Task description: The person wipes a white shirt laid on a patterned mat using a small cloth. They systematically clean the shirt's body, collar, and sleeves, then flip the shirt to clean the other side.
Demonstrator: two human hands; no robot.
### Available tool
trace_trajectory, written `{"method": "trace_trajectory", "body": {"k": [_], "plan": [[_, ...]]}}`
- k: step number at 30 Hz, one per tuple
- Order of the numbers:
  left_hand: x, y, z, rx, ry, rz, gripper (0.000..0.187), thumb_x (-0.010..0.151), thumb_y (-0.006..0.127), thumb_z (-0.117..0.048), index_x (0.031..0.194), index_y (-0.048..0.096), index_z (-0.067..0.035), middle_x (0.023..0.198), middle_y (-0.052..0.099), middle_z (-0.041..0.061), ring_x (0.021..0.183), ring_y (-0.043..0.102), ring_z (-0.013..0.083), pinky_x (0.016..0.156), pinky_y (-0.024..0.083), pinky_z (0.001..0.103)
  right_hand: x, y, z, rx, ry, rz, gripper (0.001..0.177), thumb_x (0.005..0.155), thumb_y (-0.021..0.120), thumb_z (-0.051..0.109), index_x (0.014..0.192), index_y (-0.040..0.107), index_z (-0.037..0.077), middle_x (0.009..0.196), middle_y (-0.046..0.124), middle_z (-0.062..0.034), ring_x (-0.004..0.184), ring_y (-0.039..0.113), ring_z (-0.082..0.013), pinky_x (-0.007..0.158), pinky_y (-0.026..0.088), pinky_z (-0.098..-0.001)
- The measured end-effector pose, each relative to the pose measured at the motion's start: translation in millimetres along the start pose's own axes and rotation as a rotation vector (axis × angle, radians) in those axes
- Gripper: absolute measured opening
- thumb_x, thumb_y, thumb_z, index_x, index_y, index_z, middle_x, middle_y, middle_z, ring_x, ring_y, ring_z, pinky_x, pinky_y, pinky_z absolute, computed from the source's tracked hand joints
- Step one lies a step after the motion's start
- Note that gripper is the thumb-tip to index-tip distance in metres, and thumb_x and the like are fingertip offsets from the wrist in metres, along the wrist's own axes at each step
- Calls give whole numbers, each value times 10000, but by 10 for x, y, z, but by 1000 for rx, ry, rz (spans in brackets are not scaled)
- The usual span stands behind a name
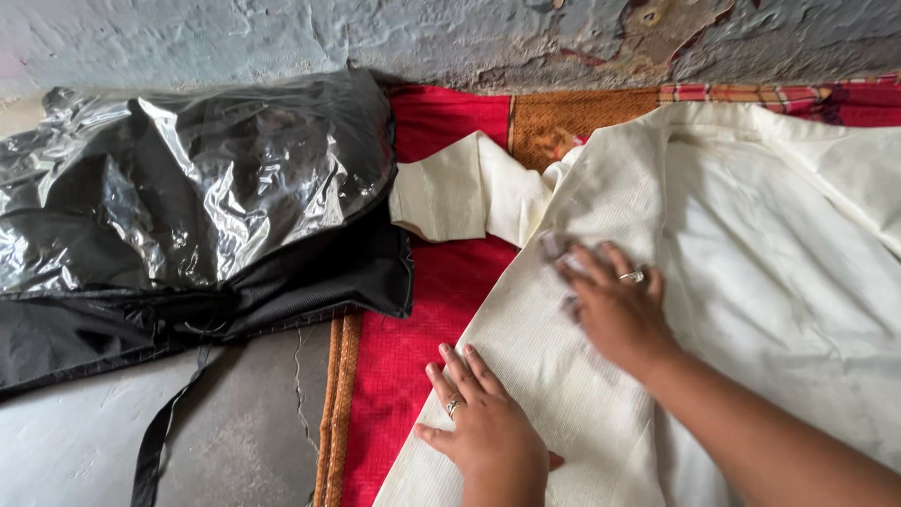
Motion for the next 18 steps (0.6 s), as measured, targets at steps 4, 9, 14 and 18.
{"method": "trace_trajectory", "body": {"k": [4,9,14,18], "plan": [[-38,-48,-9,-38,24,-38,1658,551,1026,-488,1609,-165,-30,1721,-185,128,1577,-123,360,1143,203,748,17,-206,-554,-23,182,-44,486,838,677,165,1322,648,196,1534,495,-21,1265,487,-323,1045,406,-527],[13,39,-2,-40,43,-35,1654,543,1029,-486,1607,-151,-25,1721,-188,142,1580,-131,371,1140,206,756,-103,-630,-141,150,-3,-223,501,843,572,-22,1306,670,145,1371,610,-44,1151,609,-328,995,513,-432],[5,34,13,-59,55,-23,1605,566,1014,-500,1604,-130,-64,1719,-179,128,1578,-141,382,1126,209,790,-263,-290,1111,348,-398,52,310,1006,605,298,1302,693,322,1297,616,-61,1184,605,-292,1001,512,-410],[23,39,-11,-62,37,15,1605,577,1025,-477,1599,-137,-53,1711,-200,131,1571,-171,383,1137,186,787,-191,-227,1152,145,-552,-147,450,919,540,221,1357,628,272,1459,544,-50,1327,490,-331,1077,323,-603]]}}
Point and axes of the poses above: each hand's wrist, its own x-axis towards the middle knuckle, its own y-axis out of the palm, z = x × y, the point moved 7 cm from there along x, towards the middle knuckle
